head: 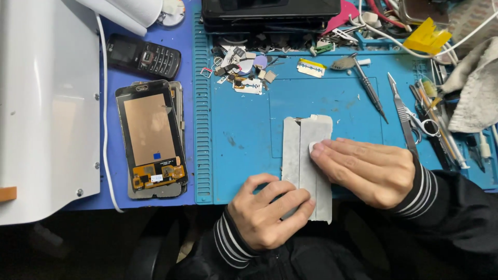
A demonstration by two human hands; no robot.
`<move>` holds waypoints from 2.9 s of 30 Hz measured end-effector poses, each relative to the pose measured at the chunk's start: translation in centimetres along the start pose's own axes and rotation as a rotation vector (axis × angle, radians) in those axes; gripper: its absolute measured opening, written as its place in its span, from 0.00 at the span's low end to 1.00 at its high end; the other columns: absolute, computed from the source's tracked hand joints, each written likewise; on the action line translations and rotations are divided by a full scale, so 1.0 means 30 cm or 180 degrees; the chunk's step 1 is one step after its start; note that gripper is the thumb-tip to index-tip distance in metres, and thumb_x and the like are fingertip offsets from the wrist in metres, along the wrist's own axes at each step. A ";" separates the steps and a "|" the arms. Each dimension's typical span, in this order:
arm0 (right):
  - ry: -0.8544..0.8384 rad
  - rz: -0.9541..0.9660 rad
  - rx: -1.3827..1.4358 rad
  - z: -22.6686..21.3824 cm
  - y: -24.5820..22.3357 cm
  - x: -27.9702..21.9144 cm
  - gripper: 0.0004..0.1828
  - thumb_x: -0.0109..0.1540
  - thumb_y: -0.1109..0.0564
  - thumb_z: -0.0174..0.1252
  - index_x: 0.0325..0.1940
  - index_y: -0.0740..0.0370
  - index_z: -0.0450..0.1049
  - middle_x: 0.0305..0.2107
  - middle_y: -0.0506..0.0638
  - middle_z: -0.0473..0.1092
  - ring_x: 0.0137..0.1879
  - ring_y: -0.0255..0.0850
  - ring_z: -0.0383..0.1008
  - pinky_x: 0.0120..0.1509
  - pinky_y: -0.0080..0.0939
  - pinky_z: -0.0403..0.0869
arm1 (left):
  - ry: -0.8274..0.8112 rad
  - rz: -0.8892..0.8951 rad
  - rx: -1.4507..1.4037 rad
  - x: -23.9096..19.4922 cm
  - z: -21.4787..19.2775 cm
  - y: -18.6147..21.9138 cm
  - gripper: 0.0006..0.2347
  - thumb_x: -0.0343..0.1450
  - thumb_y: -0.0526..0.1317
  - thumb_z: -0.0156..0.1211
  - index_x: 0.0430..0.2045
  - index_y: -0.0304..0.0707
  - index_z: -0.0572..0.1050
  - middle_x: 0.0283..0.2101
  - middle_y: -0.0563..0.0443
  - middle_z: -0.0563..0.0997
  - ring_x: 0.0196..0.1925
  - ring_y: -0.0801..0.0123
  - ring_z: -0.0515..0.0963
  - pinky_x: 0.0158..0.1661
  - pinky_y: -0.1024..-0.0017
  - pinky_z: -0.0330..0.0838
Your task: Cleaning and preparing a mobile phone screen for remanufacturing using a cleaning pad and tweezers.
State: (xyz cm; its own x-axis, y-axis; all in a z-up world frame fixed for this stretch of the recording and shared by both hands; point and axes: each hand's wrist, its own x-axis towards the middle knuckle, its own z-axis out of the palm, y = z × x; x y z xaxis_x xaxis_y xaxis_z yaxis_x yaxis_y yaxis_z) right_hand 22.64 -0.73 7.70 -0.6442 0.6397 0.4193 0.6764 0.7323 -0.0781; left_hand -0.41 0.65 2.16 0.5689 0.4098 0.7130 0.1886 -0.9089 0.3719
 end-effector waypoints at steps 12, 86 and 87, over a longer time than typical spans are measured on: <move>-0.0106 -0.0418 -0.0156 0.031 0.055 0.033 0.16 0.61 0.61 0.57 0.49 0.74 0.79 0.47 0.63 0.78 0.54 0.51 0.81 0.59 0.47 0.79 | -0.0017 0.0019 -0.0020 0.006 -0.002 -0.003 0.03 0.67 0.33 0.65 0.31 0.38 0.83 0.41 0.53 0.82 0.40 0.69 0.79 0.50 0.67 0.70; 0.0031 -0.0575 -0.0821 0.071 0.017 0.128 0.13 0.63 0.59 0.59 0.47 0.69 0.81 0.42 0.59 0.81 0.48 0.47 0.84 0.51 0.42 0.83 | 0.0027 0.0023 0.0126 -0.013 0.000 0.001 0.04 0.68 0.35 0.65 0.33 0.41 0.84 0.41 0.57 0.84 0.41 0.72 0.79 0.48 0.69 0.68; 0.0037 -0.0545 -0.0564 0.064 -0.009 0.125 0.13 0.62 0.60 0.57 0.46 0.70 0.80 0.43 0.59 0.80 0.49 0.47 0.83 0.51 0.42 0.82 | 0.0043 0.0003 0.0090 -0.011 -0.006 0.004 0.04 0.68 0.34 0.65 0.32 0.41 0.84 0.41 0.56 0.84 0.40 0.71 0.79 0.48 0.69 0.68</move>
State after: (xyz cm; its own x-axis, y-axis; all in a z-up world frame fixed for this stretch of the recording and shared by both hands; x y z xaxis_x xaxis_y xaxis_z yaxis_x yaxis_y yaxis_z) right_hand 19.34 1.92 7.56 -0.7513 0.5063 0.4234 0.6105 0.7768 0.1544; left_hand -0.71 0.42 2.08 0.5584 0.4098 0.7213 0.2108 -0.9110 0.3543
